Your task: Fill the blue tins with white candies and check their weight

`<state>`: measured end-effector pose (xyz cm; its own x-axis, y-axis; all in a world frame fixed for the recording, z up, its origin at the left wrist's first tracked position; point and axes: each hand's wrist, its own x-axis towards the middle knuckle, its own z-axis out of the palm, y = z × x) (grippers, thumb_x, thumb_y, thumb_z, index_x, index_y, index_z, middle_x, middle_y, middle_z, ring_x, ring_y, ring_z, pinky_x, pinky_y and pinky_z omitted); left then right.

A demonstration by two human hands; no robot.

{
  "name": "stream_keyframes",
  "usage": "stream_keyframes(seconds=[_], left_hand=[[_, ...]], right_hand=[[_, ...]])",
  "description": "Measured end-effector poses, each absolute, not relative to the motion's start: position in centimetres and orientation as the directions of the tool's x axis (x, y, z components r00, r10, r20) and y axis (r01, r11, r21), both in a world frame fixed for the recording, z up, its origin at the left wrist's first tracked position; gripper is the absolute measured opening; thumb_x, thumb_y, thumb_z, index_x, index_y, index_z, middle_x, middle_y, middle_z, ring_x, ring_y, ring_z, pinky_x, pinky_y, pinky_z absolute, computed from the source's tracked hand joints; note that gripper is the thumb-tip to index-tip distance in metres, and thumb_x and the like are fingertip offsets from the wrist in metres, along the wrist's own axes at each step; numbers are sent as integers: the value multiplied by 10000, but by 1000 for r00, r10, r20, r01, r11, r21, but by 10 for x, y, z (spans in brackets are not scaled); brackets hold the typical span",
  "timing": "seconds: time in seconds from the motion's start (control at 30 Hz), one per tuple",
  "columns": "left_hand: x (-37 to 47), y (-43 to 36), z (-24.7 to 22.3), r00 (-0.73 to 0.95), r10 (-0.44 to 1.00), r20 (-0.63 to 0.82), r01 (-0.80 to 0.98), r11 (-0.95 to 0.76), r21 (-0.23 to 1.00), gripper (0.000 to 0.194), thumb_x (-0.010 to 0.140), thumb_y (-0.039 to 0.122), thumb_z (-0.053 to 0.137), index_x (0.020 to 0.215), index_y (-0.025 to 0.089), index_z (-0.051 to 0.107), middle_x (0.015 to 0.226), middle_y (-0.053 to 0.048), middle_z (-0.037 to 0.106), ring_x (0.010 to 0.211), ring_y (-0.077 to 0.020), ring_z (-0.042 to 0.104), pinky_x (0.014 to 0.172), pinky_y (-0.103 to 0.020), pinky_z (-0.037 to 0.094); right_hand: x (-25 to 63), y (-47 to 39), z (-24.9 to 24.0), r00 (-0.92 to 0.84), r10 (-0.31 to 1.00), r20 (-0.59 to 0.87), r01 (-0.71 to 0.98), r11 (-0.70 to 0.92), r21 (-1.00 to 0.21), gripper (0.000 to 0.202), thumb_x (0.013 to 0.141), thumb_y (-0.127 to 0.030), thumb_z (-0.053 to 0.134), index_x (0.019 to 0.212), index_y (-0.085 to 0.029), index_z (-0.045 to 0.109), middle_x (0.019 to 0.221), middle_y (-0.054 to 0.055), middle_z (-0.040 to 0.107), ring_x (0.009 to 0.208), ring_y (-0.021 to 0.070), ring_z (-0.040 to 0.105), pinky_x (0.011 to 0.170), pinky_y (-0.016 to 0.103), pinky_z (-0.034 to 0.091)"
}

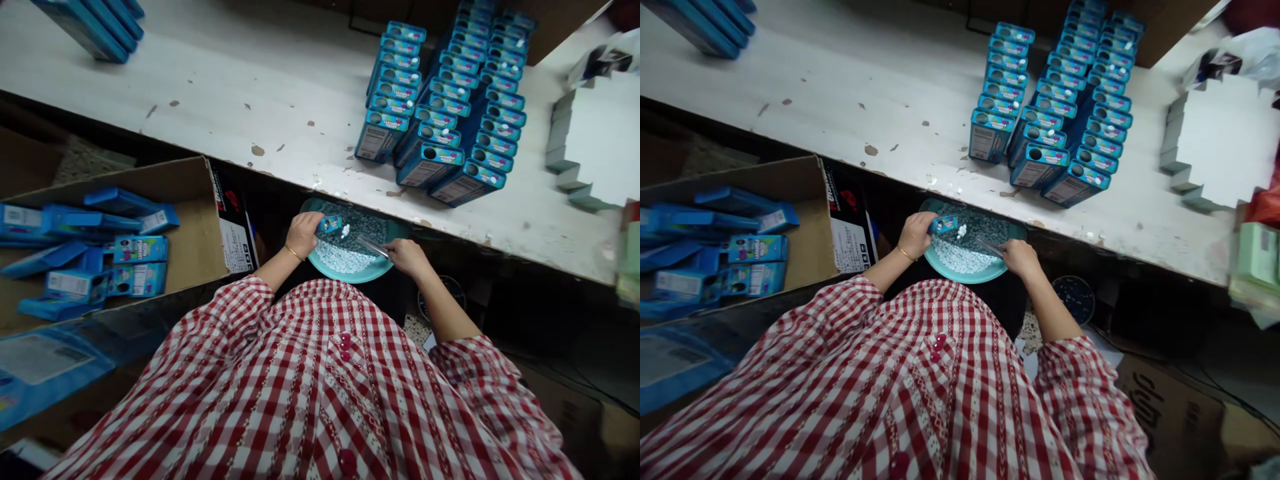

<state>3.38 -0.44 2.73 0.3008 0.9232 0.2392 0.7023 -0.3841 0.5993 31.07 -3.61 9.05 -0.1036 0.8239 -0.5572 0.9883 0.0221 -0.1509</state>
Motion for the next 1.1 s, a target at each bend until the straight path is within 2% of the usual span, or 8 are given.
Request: stream_keyframes(seconds=[0.13,0.33,0.53,0.67,0.77,0.9,1.0,1.1], left_hand=[[15,-8,46,192,951,243,657,-309,688,336,718,165,547,1054,182,554,1030,-66,629,967,-212,577,878,-349,448],[33,-8,78,57,920,388,476,-366,799,373,701,315,691,1019,188,540,992,-42,591,925,-180,575,845,-313,461],[93,74,90,148,897,417,332,-442,833,469,662,260,731,1080,172,539,1023,-54,601,967,-201,579,872,-324,463],[119,126,84,193,902,386,401,-432,808,619,645,204,736,1210,159,487,1122,-108,573,1039,-246,562,914,-370,454],[100,127,80,78,902,425,482,-407,776,759,673,314,731,1326,167,374,1218,-147,501,1122,-273,511,949,-401,435],[12,94,76,-64,817,573,598,-428,677,669,771,408,620,1339,202,332,1298,-132,436,1225,-257,422,1027,-406,370],[-90,64,72,-308,771,557,734,-180,655,573,799,362,579,1306,206,361,1305,-125,429,1243,-249,401,1057,-407,329],[-195,24,65,-649,689,323,696,366,618,584,745,287,634,1269,163,407,1291,-160,436,1248,-279,395,1060,-429,307]], right_hand=[[300,-31,59,-95,820,-564,981,-18,-192,448,778,-150,420,1126,-286,668,1153,54,661,1066,234,591,841,290,435],[297,-28,39,-157,826,-542,959,-4,-284,429,788,-144,432,1115,-279,675,1118,35,678,1041,194,598,837,235,431],[291,-31,36,-180,858,-482,934,-5,-358,422,796,-137,446,1136,-257,665,1115,39,677,1044,176,594,846,217,426],[285,-33,37,-208,877,-433,912,13,-411,386,810,-173,460,1115,-277,674,1040,25,695,990,154,611,826,202,430],[283,-33,36,-234,882,-410,897,33,-440,377,811,-191,449,1104,-248,680,999,33,700,947,145,622,807,197,436],[279,-28,22,-259,882,-393,891,62,-450,445,806,-218,373,1139,-135,657,1007,99,696,912,182,634,771,245,463],[275,-21,-2,-303,859,-413,885,93,-456,502,776,-237,336,1132,-83,654,758,98,707,701,194,645,631,273,475],[277,-17,-28,-181,872,-455,886,-56,-460,510,714,-309,385,1044,-78,697,545,57,646,520,186,591,529,275,447]])
